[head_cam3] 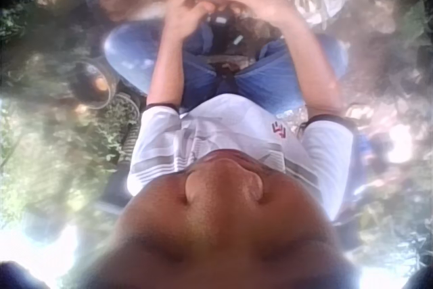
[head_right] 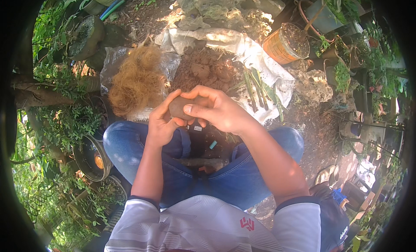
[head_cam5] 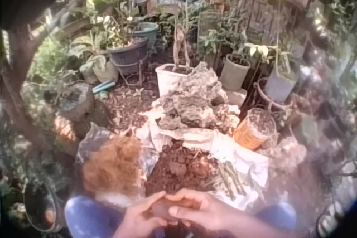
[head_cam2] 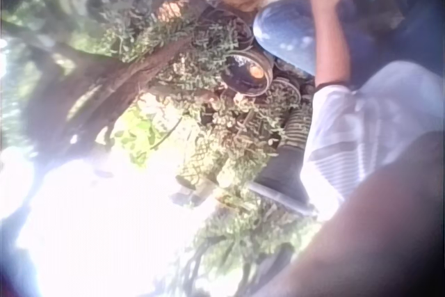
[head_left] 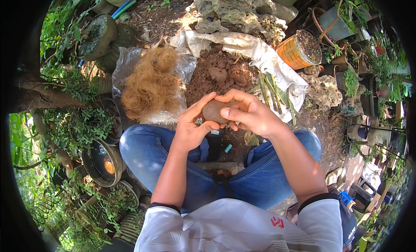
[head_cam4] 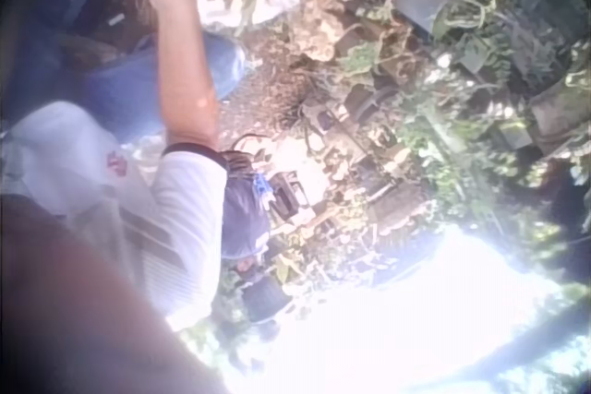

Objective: The person sits on the ground and shapes a small ball of clay with both hands, repeatedly rolling and smoothing it. The person occasionally picks up more clay from a pile on a white sack and adds it to the ball.

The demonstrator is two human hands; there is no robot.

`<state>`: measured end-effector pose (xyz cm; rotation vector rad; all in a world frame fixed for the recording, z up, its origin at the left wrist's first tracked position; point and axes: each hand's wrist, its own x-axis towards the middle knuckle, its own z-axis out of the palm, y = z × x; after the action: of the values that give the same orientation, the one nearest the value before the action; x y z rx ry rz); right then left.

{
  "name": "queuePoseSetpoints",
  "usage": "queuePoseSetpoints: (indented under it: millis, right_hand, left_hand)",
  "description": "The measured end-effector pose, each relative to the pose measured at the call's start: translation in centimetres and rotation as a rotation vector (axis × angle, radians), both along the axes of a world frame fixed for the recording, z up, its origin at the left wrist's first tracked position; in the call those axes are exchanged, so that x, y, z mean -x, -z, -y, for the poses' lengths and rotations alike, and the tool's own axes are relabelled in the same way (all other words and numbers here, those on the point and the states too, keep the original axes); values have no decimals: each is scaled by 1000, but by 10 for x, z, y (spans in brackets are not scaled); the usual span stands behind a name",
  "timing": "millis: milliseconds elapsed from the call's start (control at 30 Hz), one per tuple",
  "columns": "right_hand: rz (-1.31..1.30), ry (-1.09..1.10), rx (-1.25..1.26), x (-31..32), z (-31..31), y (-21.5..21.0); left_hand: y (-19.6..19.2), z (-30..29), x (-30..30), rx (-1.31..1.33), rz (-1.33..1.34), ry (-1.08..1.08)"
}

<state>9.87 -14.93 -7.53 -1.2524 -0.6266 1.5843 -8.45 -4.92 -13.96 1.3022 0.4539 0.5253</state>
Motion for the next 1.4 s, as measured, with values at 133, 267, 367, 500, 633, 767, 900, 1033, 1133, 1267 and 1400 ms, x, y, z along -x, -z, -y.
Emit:
queuePoseSetpoints:
  millis: [133,267,367,500,633,767,900,1033,1133,1267,1400]
  right_hand:
    - [-83,24,12,0,1,-8]
    - [-42,8,106,0,-1,-9]
    - [-6,42,126,6,-3,-3]
    - [101,65,112,11,-5,-1]
    - [-56,67,50,7,1,-8]
    - [118,9,-47,8,3,-9]
    - [174,14,-44,11,4,-5]
    - [115,47,36,14,3,-5]
    - [84,48,29,13,4,-7]
    - [226,14,41,16,3,-5]
    - [329,7,11,17,3,-1]
  left_hand:
    - [-1,-4,-1,-8,41,-23]
    - [-2,-9,2,-199,-30,7]
    - [-1,-5,2,-106,-36,1]
    - [2,-2,-1,39,-57,17]
    - [4,-5,-5,28,23,-35]
    - [2,-4,-4,-94,-14,-39]
    - [-1,2,-5,7,-13,-50]
    - [-1,-1,-6,10,-31,-39]
    - [0,-4,-7,-34,-14,-42]
    - [-1,-1,-5,-44,-43,-49]
    - [-3,1,-3,11,-72,-46]
